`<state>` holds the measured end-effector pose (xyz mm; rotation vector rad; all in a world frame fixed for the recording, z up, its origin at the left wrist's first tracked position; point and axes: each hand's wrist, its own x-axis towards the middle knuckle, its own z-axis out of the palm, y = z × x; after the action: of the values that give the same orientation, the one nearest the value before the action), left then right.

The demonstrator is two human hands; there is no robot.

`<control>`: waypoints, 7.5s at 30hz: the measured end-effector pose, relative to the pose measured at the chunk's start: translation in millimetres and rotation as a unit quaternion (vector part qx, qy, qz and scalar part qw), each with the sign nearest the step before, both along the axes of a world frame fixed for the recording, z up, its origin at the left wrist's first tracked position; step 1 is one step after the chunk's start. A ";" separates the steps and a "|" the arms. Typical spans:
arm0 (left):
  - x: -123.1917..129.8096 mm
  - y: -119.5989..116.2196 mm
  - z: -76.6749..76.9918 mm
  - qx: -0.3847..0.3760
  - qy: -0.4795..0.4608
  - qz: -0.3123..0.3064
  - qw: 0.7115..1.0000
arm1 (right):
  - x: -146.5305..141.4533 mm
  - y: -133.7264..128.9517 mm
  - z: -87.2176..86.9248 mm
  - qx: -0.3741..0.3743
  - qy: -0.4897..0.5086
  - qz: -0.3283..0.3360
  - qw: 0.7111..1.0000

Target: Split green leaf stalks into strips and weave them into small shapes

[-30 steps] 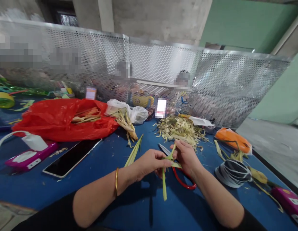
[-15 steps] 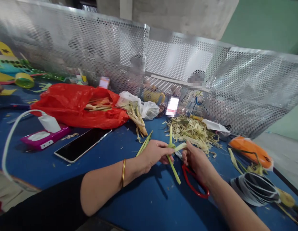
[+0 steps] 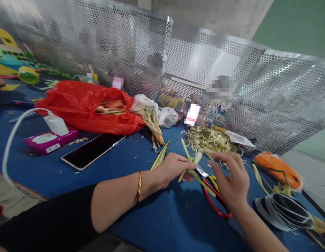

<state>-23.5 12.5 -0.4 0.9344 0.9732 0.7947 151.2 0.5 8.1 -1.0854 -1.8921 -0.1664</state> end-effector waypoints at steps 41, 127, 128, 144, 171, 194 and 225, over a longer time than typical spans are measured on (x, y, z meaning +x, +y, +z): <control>-5.5 9.6 -4.3 -0.046 -0.065 -0.021 0.997 | -13.4 -5.3 -8.1 -0.321 0.289 0.029 0.901; -1.0 10.1 -12.2 0.010 -0.074 0.028 0.997 | -31.1 -25.9 -19.4 0.036 -0.330 0.139 0.933; -3.3 12.1 -9.5 0.008 -0.077 0.033 0.996 | -28.4 -24.2 -16.1 0.044 -0.324 0.117 0.938; -5.7 7.6 -12.7 0.047 -0.046 -0.107 0.992 | -18.4 -22.6 -10.5 -0.122 0.003 0.236 0.964; -8.0 8.9 -7.2 0.132 0.046 -0.080 0.987 | -25.8 -33.6 -4.0 -0.187 -0.061 0.258 0.946; -6.4 6.3 -4.1 0.063 0.027 -0.087 0.994 | -17.5 -1.0 -10.4 -0.468 0.500 0.149 0.713; 0.2 -6.5 -12.2 0.172 0.119 -0.143 0.967 | 1.9 8.3 2.4 -0.313 0.116 0.067 0.940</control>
<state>-23.3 6.0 -12.5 1.4629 0.8932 0.6228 153.1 8.8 10.5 -1.3081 -1.8317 0.6594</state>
